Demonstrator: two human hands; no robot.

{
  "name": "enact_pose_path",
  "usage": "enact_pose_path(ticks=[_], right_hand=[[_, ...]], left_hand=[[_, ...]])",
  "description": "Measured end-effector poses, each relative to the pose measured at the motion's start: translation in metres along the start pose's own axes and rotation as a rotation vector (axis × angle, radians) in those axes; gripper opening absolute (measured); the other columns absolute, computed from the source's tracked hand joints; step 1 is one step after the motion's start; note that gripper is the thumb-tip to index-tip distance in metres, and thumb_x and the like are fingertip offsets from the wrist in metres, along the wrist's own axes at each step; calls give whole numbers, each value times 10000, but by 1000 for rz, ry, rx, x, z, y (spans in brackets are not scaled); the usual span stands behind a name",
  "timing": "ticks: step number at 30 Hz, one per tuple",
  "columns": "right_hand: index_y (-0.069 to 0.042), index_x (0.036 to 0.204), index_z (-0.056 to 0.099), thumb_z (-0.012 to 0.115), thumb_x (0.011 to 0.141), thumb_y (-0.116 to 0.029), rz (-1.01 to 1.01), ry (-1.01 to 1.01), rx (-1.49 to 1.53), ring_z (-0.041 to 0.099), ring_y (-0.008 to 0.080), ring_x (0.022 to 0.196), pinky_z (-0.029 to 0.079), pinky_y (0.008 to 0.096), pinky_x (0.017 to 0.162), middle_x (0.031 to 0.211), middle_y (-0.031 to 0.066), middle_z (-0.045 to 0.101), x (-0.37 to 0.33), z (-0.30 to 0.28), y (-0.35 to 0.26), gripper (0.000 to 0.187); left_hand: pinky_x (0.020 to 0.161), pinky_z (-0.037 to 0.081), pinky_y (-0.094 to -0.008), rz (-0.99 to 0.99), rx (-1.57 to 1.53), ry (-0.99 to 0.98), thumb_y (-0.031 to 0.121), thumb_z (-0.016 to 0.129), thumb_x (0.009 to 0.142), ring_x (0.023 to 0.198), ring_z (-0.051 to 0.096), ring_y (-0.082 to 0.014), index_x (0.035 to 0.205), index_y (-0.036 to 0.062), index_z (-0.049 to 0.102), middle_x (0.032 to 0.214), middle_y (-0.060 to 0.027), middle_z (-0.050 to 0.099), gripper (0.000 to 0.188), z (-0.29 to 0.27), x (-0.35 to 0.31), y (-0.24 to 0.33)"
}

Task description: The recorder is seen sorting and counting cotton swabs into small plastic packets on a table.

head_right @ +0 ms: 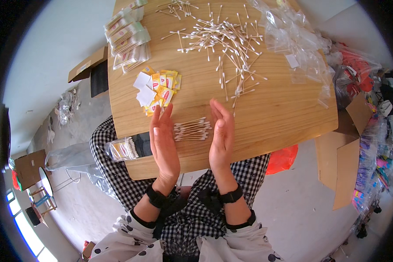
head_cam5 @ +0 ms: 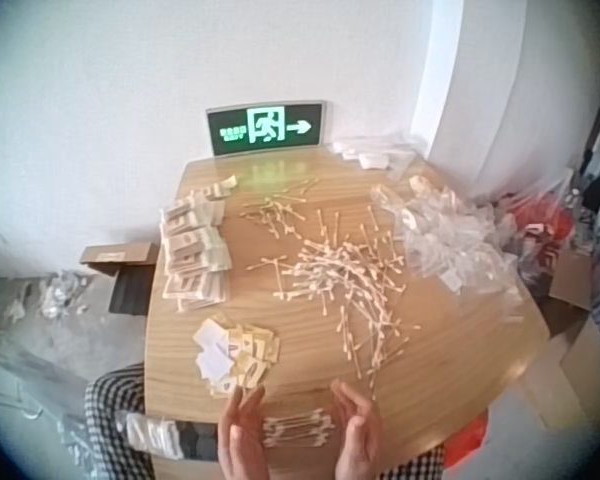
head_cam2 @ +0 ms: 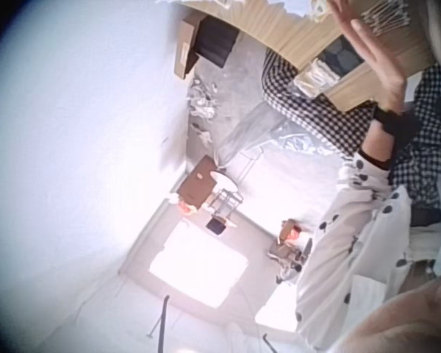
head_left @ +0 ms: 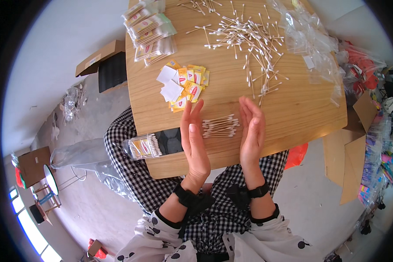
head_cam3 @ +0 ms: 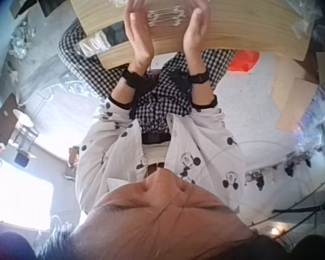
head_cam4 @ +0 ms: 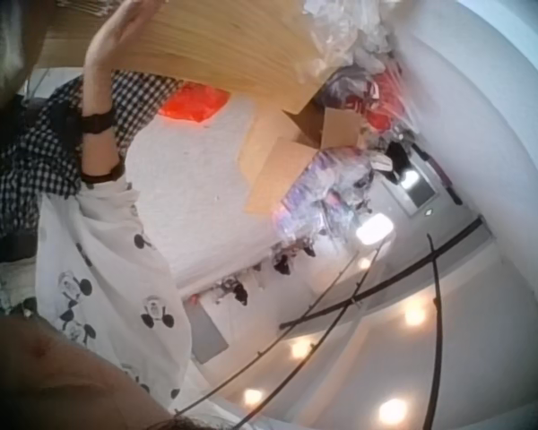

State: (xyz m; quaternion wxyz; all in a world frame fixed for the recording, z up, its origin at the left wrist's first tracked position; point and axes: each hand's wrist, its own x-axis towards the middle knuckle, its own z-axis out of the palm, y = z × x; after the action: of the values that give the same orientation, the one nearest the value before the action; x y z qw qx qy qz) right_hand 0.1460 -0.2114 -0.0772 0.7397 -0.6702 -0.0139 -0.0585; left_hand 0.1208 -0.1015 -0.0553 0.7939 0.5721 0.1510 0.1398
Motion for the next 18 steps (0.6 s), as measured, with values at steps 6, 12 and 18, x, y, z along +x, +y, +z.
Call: enact_pose_path(ticks=[6,12,18], right_hand=[[19,1422,407,322,1071,-457,56,-23,70,409,307,1394,285,428,1180,1473,193,441,-8,15,-3,598],[13,1424,406,320,1067,-473,32,-4,75,405,303,1396,283,422,1181,1470,187,445,-8,16,-4,609],[27,1423,416,356,1070,-432,92,18,202,389,264,1396,271,410,1182,1463,176,448,-12,9,-2,583]], left_hand=[[1209,150,-422,27,-32,6,466,371,1047,1453,304,-292,1527,28,291,1518,-234,386,655,3,-5,-5],[1210,144,-421,-119,-558,139,454,379,1044,1456,296,-284,1521,26,297,1510,-242,390,646,8,-9,1],[1215,133,-444,51,80,-1,383,400,1040,1477,255,-341,1519,-7,279,1558,-247,306,629,-2,-15,2]])
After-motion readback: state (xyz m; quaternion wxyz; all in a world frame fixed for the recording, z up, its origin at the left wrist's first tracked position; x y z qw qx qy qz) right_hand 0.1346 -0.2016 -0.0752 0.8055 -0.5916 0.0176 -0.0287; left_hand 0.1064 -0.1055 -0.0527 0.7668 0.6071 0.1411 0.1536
